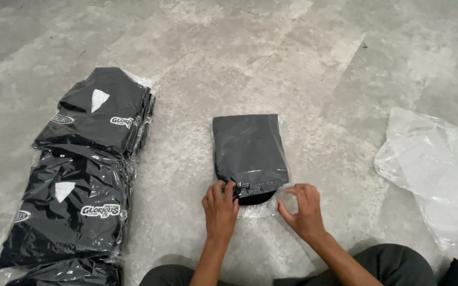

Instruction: The person is placing folded black shirts into clear plastic bags and stacking them on the floor.

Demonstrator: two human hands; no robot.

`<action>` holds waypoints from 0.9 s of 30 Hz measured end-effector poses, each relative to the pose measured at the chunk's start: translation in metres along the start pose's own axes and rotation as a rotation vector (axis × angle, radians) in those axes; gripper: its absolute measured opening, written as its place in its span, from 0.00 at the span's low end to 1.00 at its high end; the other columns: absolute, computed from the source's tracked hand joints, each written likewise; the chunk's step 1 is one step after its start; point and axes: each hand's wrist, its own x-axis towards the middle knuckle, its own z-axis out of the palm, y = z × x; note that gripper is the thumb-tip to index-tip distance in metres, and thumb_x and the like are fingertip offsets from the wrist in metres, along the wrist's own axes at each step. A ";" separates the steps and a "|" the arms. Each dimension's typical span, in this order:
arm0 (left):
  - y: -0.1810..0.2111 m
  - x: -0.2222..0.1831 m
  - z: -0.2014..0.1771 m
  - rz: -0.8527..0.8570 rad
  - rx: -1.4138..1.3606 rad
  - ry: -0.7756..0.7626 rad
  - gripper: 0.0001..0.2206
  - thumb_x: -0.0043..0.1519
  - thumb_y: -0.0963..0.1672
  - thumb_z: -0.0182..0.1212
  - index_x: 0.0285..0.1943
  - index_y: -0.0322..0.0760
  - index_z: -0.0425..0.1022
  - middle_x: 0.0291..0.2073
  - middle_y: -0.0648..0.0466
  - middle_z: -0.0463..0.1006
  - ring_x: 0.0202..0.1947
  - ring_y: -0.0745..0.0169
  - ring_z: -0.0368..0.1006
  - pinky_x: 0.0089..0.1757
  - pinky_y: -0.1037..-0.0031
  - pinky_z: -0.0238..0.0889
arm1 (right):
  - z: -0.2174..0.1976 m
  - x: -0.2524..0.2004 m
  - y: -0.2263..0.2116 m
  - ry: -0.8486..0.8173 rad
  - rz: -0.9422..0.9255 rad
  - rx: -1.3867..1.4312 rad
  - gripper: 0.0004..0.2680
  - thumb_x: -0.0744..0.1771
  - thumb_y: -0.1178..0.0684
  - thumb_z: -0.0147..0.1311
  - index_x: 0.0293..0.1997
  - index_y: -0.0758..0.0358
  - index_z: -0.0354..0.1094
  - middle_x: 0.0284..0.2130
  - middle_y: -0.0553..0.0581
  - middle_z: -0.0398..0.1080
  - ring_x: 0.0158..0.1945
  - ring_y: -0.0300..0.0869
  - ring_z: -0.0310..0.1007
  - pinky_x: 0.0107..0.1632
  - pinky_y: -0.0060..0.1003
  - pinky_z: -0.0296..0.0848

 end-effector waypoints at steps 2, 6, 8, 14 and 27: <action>-0.019 0.002 0.023 0.143 0.004 -0.036 0.22 0.53 0.37 0.71 0.56 0.43 0.72 0.49 0.51 0.69 0.50 0.51 0.67 0.44 0.57 0.65 | 0.012 0.004 0.031 -0.034 0.020 -0.022 0.20 0.62 0.53 0.71 0.57 0.56 0.64 0.48 0.59 0.66 0.54 0.52 0.67 0.56 0.47 0.65; -0.037 -0.006 0.021 0.399 -0.046 -0.099 0.19 0.51 0.29 0.68 0.50 0.33 0.75 0.35 0.50 0.71 0.35 0.56 0.67 0.33 0.67 0.64 | 0.014 0.011 0.065 -0.244 -0.186 0.030 0.14 0.64 0.70 0.55 0.48 0.53 0.70 0.43 0.48 0.71 0.50 0.47 0.66 0.49 0.40 0.61; -0.051 -0.011 0.017 0.450 -0.035 -0.130 0.19 0.50 0.28 0.67 0.44 0.34 0.73 0.34 0.51 0.69 0.34 0.58 0.66 0.32 0.67 0.63 | 0.005 0.013 0.072 -0.238 -0.294 0.102 0.13 0.64 0.72 0.55 0.46 0.58 0.72 0.43 0.52 0.71 0.49 0.48 0.68 0.49 0.41 0.65; -0.062 -0.029 0.031 0.615 0.058 -0.365 0.19 0.48 0.32 0.68 0.44 0.39 0.72 0.39 0.52 0.71 0.41 0.54 0.69 0.42 0.64 0.69 | 0.004 -0.006 0.088 -0.363 -0.520 0.239 0.15 0.65 0.65 0.65 0.57 0.65 0.68 0.43 0.60 0.71 0.46 0.51 0.72 0.48 0.45 0.74; -0.069 -0.039 0.018 0.511 -0.009 -0.593 0.32 0.54 0.49 0.77 0.65 0.36 0.68 0.62 0.43 0.74 0.63 0.50 0.70 0.54 0.63 0.69 | -0.011 -0.007 0.091 -0.609 -0.537 0.158 0.07 0.69 0.46 0.60 0.41 0.55 0.75 0.55 0.61 0.71 0.64 0.53 0.67 0.60 0.51 0.63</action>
